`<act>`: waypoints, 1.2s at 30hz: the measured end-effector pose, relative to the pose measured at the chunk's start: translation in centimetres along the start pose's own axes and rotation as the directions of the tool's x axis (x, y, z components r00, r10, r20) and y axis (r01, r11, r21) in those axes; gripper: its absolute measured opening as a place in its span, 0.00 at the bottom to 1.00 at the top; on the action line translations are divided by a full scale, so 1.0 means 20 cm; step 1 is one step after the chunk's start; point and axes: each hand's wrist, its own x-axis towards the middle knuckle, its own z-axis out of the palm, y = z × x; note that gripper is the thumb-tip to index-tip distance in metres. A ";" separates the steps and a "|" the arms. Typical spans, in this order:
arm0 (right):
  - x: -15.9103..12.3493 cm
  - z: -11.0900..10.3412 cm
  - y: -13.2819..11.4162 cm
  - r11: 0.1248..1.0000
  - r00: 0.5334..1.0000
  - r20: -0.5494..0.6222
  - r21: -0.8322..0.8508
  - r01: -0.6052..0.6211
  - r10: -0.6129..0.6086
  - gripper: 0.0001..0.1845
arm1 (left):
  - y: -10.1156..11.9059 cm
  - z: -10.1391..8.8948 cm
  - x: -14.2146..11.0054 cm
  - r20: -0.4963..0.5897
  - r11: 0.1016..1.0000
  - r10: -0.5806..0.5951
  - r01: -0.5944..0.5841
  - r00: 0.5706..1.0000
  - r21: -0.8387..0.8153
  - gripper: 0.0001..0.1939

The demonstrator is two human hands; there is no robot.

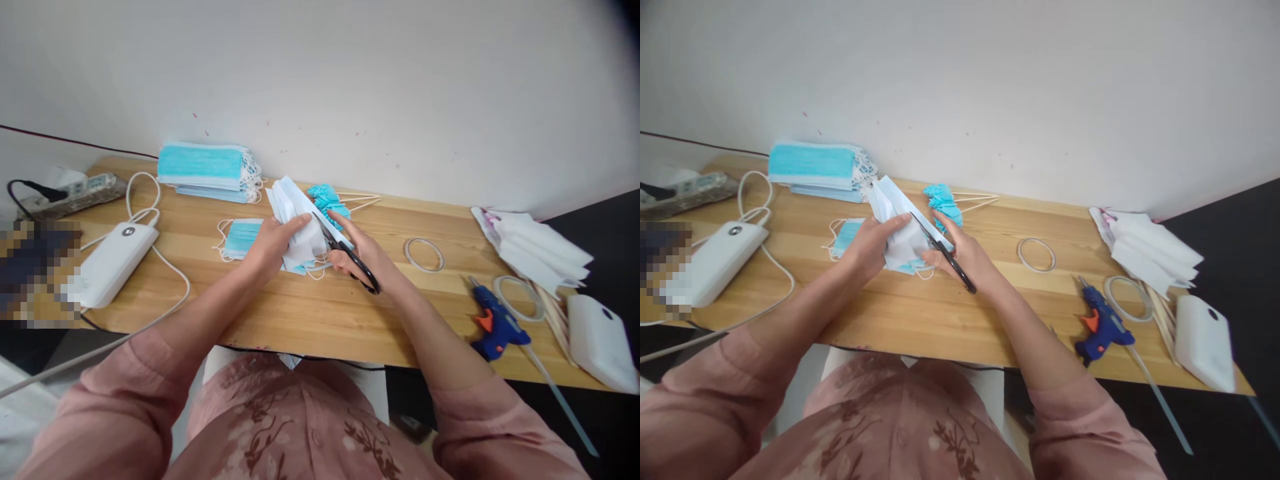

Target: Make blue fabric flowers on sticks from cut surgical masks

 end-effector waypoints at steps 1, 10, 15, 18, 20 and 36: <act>0.00 0.00 0.00 1.000 1.000 0.013 0.003 0.000 0.000 0.55 | 0.00 0.00 0.00 -0.005 1.000 0.002 -0.002 1.000 0.005 0.24; -0.01 0.00 -0.01 1.000 0.999 0.013 0.003 0.030 -0.030 0.52 | 0.00 0.01 0.01 0.002 1.000 -0.024 0.024 1.000 0.015 0.23; -0.01 0.01 -0.01 0.997 1.000 0.026 0.081 -0.007 0.005 0.52 | 0.00 0.01 0.00 0.025 1.000 -0.019 0.019 0.999 0.006 0.23; -0.02 0.01 -0.02 0.992 0.999 0.037 0.124 -0.027 0.023 0.52 | 0.00 0.01 -0.01 0.043 1.000 -0.016 0.016 0.999 0.005 0.24; -0.02 0.01 -0.03 0.989 0.999 0.044 0.141 -0.037 0.031 0.52 | 0.00 0.00 -0.01 0.047 1.000 -0.010 0.010 0.999 0.009 0.23; -0.02 0.01 -0.03 0.988 0.998 0.024 0.145 -0.054 0.051 0.49 | 0.02 0.00 0.00 0.029 0.999 -0.010 0.008 1.000 0.039 0.25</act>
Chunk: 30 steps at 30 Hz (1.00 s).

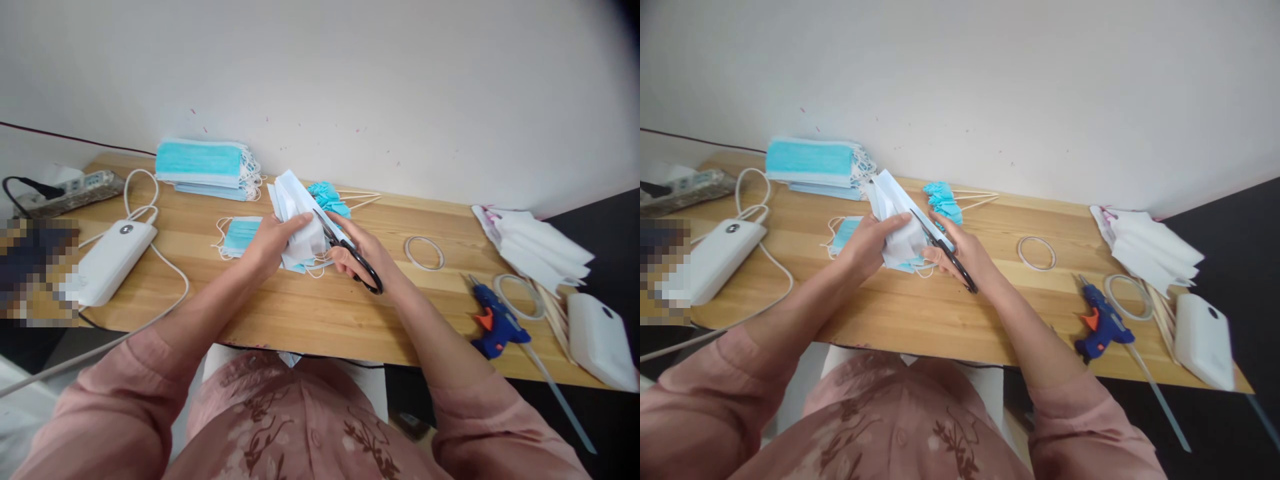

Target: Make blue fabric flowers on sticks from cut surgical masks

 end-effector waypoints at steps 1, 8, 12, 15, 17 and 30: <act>0.01 0.00 0.00 1.000 1.000 0.006 0.004 -0.011 0.011 0.50 | 0.00 0.00 0.00 0.002 1.000 0.001 -0.001 1.000 0.001 0.25; 0.02 -0.01 0.01 1.000 1.000 0.010 0.016 -0.013 0.013 0.50 | 0.00 -0.01 0.00 0.011 1.000 0.003 -0.003 1.000 -0.009 0.23; 0.00 -0.01 -0.01 1.000 1.000 0.010 0.013 -0.025 0.025 0.51 | 0.00 -0.01 0.00 0.016 1.000 0.005 -0.005 1.000 -0.009 0.23; -0.01 0.00 -0.03 1.000 1.000 0.001 0.005 -0.023 0.023 0.50 | 0.00 -0.01 0.00 0.017 1.000 0.011 -0.011 1.000 -0.010 0.23; -0.01 0.00 -0.05 1.000 1.000 0.000 0.006 -0.027 0.027 0.50 | 0.01 -0.01 0.00 0.015 1.000 0.012 -0.012 1.000 -0.009 0.24; 0.01 -0.01 -0.02 0.999 1.000 -0.006 -0.038 -0.004 0.004 0.53 | 0.01 0.00 0.00 0.013 1.000 0.001 -0.001 1.000 -0.014 0.23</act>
